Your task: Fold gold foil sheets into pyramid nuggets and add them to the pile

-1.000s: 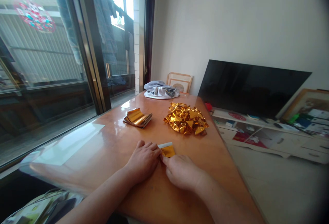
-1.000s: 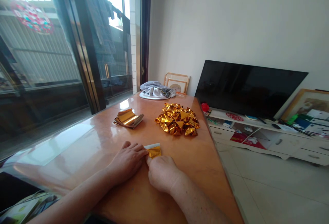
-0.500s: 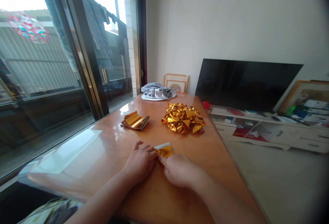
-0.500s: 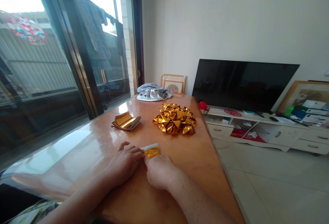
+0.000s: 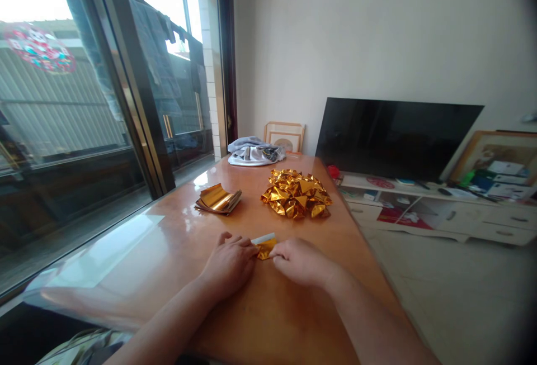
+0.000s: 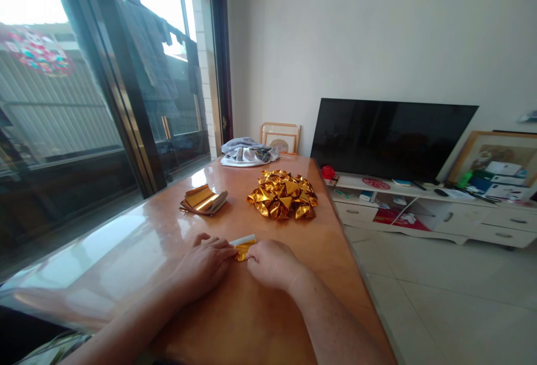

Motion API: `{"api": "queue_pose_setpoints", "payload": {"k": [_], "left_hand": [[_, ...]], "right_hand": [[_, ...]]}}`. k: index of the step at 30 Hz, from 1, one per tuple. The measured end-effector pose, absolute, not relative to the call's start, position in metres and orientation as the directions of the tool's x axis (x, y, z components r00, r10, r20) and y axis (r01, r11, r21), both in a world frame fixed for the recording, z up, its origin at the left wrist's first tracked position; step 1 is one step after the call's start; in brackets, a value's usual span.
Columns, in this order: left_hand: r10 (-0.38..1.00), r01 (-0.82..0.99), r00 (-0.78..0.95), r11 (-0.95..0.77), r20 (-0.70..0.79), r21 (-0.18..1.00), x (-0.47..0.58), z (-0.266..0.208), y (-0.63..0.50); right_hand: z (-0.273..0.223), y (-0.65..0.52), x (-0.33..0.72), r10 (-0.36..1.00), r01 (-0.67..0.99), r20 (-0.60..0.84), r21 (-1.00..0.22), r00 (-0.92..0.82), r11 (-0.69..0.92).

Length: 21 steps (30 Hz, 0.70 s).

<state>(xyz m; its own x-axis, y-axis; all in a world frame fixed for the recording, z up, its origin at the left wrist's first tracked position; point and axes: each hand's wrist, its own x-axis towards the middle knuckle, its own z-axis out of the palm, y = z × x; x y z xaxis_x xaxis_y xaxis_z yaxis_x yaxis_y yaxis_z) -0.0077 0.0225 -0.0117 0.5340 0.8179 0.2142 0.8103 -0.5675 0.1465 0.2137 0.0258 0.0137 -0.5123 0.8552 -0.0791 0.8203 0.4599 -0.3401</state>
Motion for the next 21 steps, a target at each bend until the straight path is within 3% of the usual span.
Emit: {"api": "queue_pose_setpoints", "payload": {"k": [3,8,17,21], "left_hand": [[0.835,0.821,0.506,-0.543,0.215,0.178,-0.006,-0.012,0.026],[0.876,0.854,0.428,-0.472,0.222,0.219,0.001,-0.015,0.03],[0.876,0.875,0.384,-0.446,0.292,0.186,0.007,-0.024,0.028],[0.872,0.871,0.385,-0.452,0.303,0.193,0.005,-0.024,0.028]], "right_hand": [[0.003,0.04,0.226,0.927,0.845,-0.003,-0.413,-0.374,0.34],[-0.018,0.056,0.235,0.955,0.872,-0.031,-0.418,-0.294,0.255],[-0.027,0.058,0.237,0.955,0.844,-0.006,-0.471,-0.296,0.258],[-0.027,0.058,0.236,0.922,0.787,0.033,-0.508,-0.386,0.349]]}}
